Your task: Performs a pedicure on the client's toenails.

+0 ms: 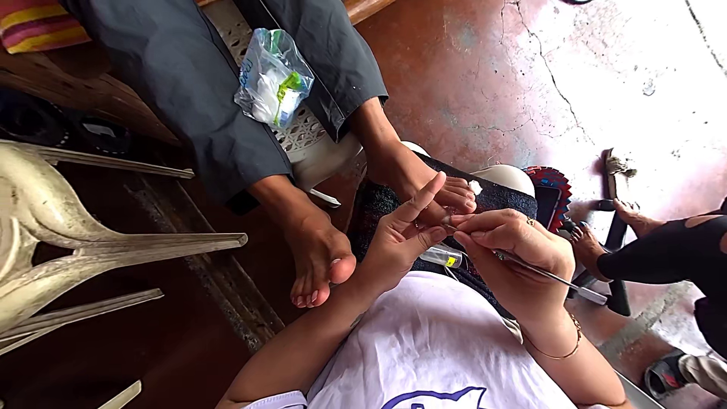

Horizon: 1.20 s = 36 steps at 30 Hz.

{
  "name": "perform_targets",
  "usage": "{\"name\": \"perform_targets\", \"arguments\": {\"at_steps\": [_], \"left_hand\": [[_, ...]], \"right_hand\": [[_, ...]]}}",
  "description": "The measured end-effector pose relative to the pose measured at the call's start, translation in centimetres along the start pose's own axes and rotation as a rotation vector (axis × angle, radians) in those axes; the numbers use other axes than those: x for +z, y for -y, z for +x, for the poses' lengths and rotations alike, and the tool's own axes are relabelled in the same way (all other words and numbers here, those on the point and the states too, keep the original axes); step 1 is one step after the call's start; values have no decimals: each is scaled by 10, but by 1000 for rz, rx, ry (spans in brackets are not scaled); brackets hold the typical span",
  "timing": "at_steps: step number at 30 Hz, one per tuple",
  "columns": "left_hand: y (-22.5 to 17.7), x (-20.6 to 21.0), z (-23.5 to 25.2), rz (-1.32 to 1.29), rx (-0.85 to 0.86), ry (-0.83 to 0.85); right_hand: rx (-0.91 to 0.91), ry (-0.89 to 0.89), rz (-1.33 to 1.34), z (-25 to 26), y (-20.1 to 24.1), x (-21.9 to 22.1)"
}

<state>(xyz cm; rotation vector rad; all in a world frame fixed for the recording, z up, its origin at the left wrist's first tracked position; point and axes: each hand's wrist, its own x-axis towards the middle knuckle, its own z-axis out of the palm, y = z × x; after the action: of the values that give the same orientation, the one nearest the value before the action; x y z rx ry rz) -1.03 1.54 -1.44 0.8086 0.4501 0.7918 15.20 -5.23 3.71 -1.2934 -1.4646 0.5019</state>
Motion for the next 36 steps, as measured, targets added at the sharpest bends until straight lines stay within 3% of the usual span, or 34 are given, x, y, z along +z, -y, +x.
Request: {"name": "perform_targets", "arguments": {"at_steps": [17,25,27,30,32,34,36], "left_hand": [[-1,4,0,75,8,-26],[-2,7,1,73,0,-33],[-3,7,3,55,1,-33],[-2,11,2,53,0,-78],[-3,16,1,66,-21,-150],[-3,14,2,35,-24,-120],[-4,14,3,-8,-34,-107]], "right_hand": [[-51,-75,-141,-5,2,9],[-21,-127,-87,-1,6,9],[-16,-139,61,9,12,10],[47,80,267,31,17,24],[48,140,157,53,9,34],[-11,61,21,72,7,33],[33,36,70,78,10,26]]}}
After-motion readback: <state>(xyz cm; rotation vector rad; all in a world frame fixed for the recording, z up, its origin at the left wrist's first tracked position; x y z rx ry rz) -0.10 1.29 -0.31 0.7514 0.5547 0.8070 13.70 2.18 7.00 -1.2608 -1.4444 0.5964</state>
